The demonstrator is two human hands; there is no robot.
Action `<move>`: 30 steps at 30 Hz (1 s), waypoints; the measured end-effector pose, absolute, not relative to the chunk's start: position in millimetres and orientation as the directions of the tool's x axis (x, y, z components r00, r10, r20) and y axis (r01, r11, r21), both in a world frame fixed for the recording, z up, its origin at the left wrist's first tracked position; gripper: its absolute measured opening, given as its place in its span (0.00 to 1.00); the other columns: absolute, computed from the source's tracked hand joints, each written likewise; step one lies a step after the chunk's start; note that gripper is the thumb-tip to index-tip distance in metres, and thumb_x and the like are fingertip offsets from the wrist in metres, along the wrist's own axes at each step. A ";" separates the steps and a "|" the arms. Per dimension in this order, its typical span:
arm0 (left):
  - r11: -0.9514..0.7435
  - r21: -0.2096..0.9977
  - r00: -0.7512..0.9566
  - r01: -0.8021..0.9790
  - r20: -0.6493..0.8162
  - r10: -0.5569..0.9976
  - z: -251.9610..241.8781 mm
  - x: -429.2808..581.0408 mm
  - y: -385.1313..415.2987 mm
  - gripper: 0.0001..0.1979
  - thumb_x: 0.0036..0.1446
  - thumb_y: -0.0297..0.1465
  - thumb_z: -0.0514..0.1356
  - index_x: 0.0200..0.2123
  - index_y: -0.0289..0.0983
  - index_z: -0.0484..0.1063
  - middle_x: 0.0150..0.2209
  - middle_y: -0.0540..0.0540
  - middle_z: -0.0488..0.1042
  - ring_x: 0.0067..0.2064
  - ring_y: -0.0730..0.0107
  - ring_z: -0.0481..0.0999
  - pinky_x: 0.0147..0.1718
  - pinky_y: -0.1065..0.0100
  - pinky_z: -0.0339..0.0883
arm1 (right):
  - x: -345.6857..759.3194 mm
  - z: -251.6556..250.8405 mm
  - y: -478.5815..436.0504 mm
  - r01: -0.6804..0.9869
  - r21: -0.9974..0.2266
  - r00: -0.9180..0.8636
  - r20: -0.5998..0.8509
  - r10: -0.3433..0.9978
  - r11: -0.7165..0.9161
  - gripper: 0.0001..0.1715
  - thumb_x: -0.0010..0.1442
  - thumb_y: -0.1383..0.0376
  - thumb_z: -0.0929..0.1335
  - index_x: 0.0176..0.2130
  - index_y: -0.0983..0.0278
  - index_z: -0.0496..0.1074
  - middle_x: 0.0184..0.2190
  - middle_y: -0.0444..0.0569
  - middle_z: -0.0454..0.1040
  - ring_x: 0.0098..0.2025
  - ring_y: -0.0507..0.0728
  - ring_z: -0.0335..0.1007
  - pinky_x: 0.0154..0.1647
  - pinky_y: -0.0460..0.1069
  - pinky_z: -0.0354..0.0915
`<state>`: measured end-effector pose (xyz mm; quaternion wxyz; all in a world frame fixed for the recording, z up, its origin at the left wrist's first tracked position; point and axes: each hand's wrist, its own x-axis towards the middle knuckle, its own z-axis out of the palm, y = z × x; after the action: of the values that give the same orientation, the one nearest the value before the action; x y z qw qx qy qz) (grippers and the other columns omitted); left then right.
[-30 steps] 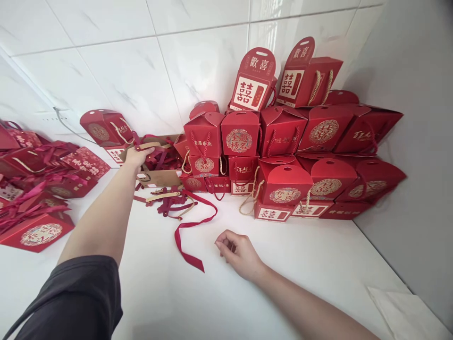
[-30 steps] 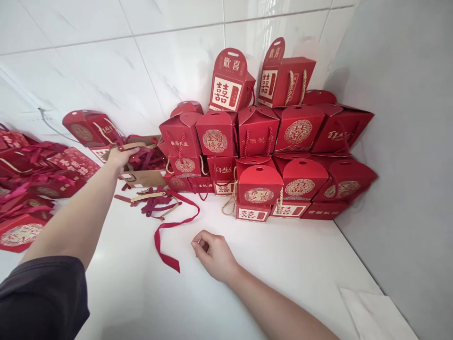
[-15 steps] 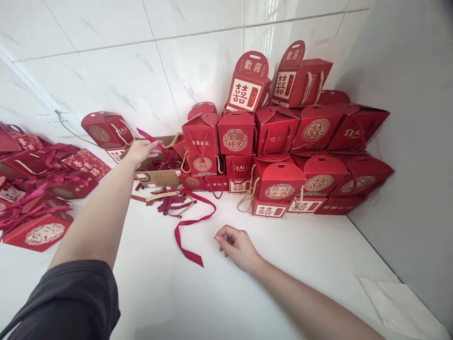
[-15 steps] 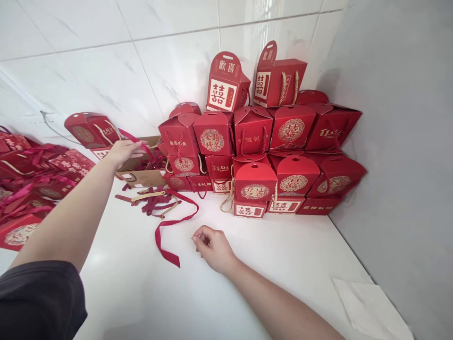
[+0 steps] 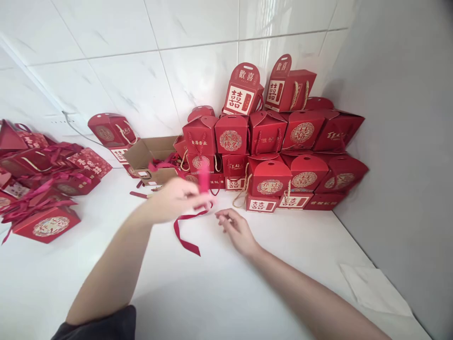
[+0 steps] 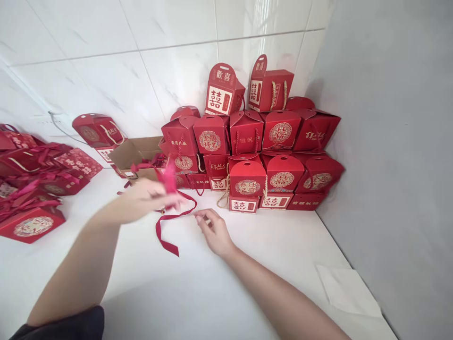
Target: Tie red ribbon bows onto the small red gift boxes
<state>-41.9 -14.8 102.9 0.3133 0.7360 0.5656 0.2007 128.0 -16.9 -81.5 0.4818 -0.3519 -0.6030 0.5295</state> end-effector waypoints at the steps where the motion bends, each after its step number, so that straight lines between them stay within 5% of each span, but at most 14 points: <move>1: -0.167 0.712 0.420 0.682 -0.194 0.887 89.7 -35.5 -18.6 0.17 0.53 0.50 0.61 0.27 0.45 0.80 0.26 0.47 0.77 0.32 0.60 0.79 0.30 0.61 0.70 | 134.4 -72.1 -13.5 -0.122 -0.969 -0.304 0.243 0.921 0.216 0.24 0.64 0.47 0.62 0.40 0.62 0.74 0.40 0.50 0.73 0.40 0.55 0.69 0.40 0.49 0.67; 5: -0.105 0.840 0.477 0.533 -0.195 0.857 49.8 -26.7 -8.5 0.19 0.56 0.50 0.58 0.31 0.43 0.80 0.22 0.46 0.76 0.27 0.64 0.76 0.34 0.61 0.70 | 161.3 -30.0 -2.6 -0.171 -0.970 -0.544 0.240 0.804 0.174 0.39 0.65 0.42 0.51 0.36 0.64 0.76 0.39 0.52 0.75 0.44 0.57 0.71 0.45 0.52 0.67; 9: -0.136 0.814 0.462 0.565 -0.175 0.869 40.3 -23.5 -3.0 0.19 0.55 0.49 0.60 0.28 0.41 0.81 0.27 0.43 0.80 0.32 0.61 0.79 0.36 0.61 0.70 | 171.4 -0.7 -0.6 -0.004 -0.952 -0.504 0.267 0.821 0.307 0.23 0.57 0.47 0.69 0.37 0.64 0.78 0.37 0.49 0.77 0.40 0.56 0.72 0.42 0.51 0.67; 12: -0.128 0.857 0.490 0.500 -0.158 0.857 41.1 -17.8 -9.7 0.17 0.55 0.47 0.61 0.31 0.41 0.82 0.36 0.42 0.82 0.41 0.59 0.80 0.41 0.62 0.71 | 173.7 12.8 0.6 -0.006 -0.951 -0.389 0.286 0.875 0.308 0.18 0.55 0.52 0.71 0.34 0.64 0.79 0.31 0.47 0.77 0.34 0.54 0.72 0.39 0.50 0.68; 17: -0.108 0.861 0.503 0.497 -0.185 0.844 50.9 -17.0 -22.7 0.18 0.56 0.45 0.62 0.37 0.37 0.82 0.41 0.40 0.82 0.40 0.61 0.81 0.37 0.65 0.73 | 208.6 33.8 9.0 0.006 -0.932 -0.036 0.361 0.932 0.362 0.15 0.54 0.55 0.73 0.32 0.65 0.78 0.28 0.47 0.79 0.31 0.53 0.74 0.38 0.50 0.71; 24: -0.144 0.833 0.676 0.534 -0.318 0.665 75.2 -31.6 -31.5 0.13 0.56 0.41 0.63 0.36 0.39 0.82 0.38 0.44 0.82 0.46 0.61 0.80 0.45 0.67 0.74 | 294.1 60.6 9.4 -0.048 -0.829 0.485 0.469 0.738 0.558 0.08 0.52 0.64 0.74 0.27 0.66 0.75 0.34 0.50 0.80 0.31 0.51 0.76 0.30 0.45 0.70; 30: -0.228 0.785 0.719 0.576 -0.354 0.598 85.2 -29.0 -42.6 0.12 0.57 0.39 0.62 0.34 0.39 0.83 0.37 0.44 0.83 0.44 0.63 0.81 0.43 0.70 0.73 | 336.1 65.3 8.6 -0.132 -0.740 0.606 0.467 0.645 0.660 0.04 0.53 0.69 0.73 0.29 0.67 0.74 0.31 0.49 0.78 0.33 0.52 0.78 0.27 0.43 0.66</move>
<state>-29.0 -42.6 85.2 0.4958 0.7835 0.3744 0.0111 336.1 8.6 65.3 0.8292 -0.3394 -0.3773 0.2342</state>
